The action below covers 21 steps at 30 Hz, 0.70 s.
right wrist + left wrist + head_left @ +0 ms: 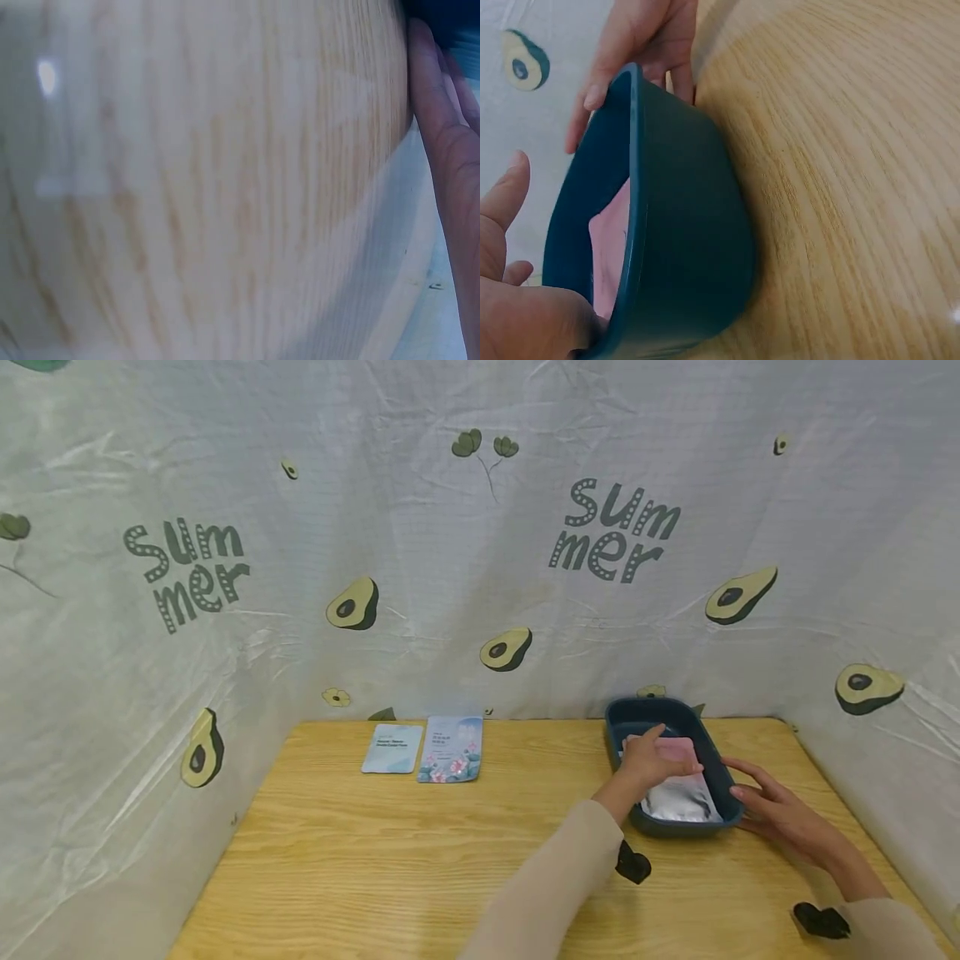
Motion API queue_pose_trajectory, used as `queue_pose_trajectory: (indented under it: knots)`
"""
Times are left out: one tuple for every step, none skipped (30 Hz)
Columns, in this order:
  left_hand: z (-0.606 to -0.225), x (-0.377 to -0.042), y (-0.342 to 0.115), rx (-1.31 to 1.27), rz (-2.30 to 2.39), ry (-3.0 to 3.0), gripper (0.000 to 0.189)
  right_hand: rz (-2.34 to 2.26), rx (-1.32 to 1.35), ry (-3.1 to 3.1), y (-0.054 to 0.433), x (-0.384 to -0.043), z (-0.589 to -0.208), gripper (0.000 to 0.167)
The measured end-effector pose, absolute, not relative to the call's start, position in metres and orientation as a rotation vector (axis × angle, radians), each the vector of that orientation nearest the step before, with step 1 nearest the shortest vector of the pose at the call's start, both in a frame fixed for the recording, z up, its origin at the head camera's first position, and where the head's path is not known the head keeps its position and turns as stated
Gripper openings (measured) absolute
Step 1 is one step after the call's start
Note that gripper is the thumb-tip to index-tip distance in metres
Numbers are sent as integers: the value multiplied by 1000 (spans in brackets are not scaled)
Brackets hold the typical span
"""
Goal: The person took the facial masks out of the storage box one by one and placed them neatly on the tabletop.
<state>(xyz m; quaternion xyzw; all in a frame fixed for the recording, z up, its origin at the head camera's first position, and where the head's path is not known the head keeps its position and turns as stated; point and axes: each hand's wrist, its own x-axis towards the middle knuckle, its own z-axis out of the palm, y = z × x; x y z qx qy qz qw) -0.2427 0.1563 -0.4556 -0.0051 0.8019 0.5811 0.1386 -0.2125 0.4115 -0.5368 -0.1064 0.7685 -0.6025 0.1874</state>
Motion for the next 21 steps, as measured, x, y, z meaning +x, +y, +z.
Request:
queue_pose_trajectory:
  knots:
    - [-457, -243, 156, 8, 1659, 2348, 78, -1694, -306, 2166, 411, -213, -537, 60]
    - [-456, -244, 156, 19, 1644, 2371, 78, -1695, -307, 2167, 411, -213, -537, 60]
    - [-456, -244, 156, 23, 1649, 2376, 79, -1698, -308, 2167, 411, -213, -538, 60]
    - [-455, -244, 155, 22, 1660, 2373, 79, -1703, -304, 2168, 411, -213, -538, 60]
    - [-454, -244, 155, 18, 1678, 2363, 78, -1702, -307, 2171, 411, -213, -538, 59]
    - [-452, -244, 154, 8, 1715, 2335, 78, -1702, -307, 2174, 412, -213, -538, 59]
    - [-451, -244, 154, -5, 1747, 2308, 77, -1702, -310, 2176, 412, -214, -538, 59]
    - [-449, -244, 153, -17, 1773, 2284, 76, -1702, -312, 2176, 412, -215, -538, 59]
    - [-448, -244, 152, -25, 1796, 2260, 75, -1701, -318, 2176, 413, -215, -538, 58]
    - [-446, -244, 151, -29, 1814, 2238, 75, -1700, -327, 2176, 413, -216, -538, 58]
    - [-445, -244, 151, -32, 1821, 2226, 74, -1699, -344, 2170, 414, -216, -538, 58]
    - [-444, -244, 150, -42, 1825, 2221, 72, -1706, -356, 2159, 414, -216, -539, 58]
    - [-443, -245, 149, -49, 1825, 2223, 71, -1710, -373, 2148, 415, -217, -539, 58]
    - [-442, -245, 149, -51, 1847, 2213, 71, -1716, -392, 2140, 415, -217, -540, 58]
    - [-441, -246, 149, -53, 1868, 2202, 69, -1725, -407, 2128, 416, -217, -540, 57]
    - [-440, -247, 148, -53, 1886, 2193, 67, -1733, -421, 2120, 416, -217, -541, 57]
    - [-440, -248, 148, -46, 1899, 2189, 65, -1739, -435, 2111, 417, -217, -541, 57]
    - [-441, -248, 147, -32, 1914, 2178, 63, -1747, -442, 2105, 417, -217, -541, 57]
    - [-442, -248, 147, -1, 1927, 2159, 61, -1750, -459, 2098, 418, -217, -542, 57]
    - [-443, -248, 146, 25, 1935, 2125, 59, -1756, -459, 2094, 418, -217, -542, 57]
    - [-445, -248, 146, 58, 1907, 2125, 55, -1756, -457, 2087, 418, -216, -542, 57]
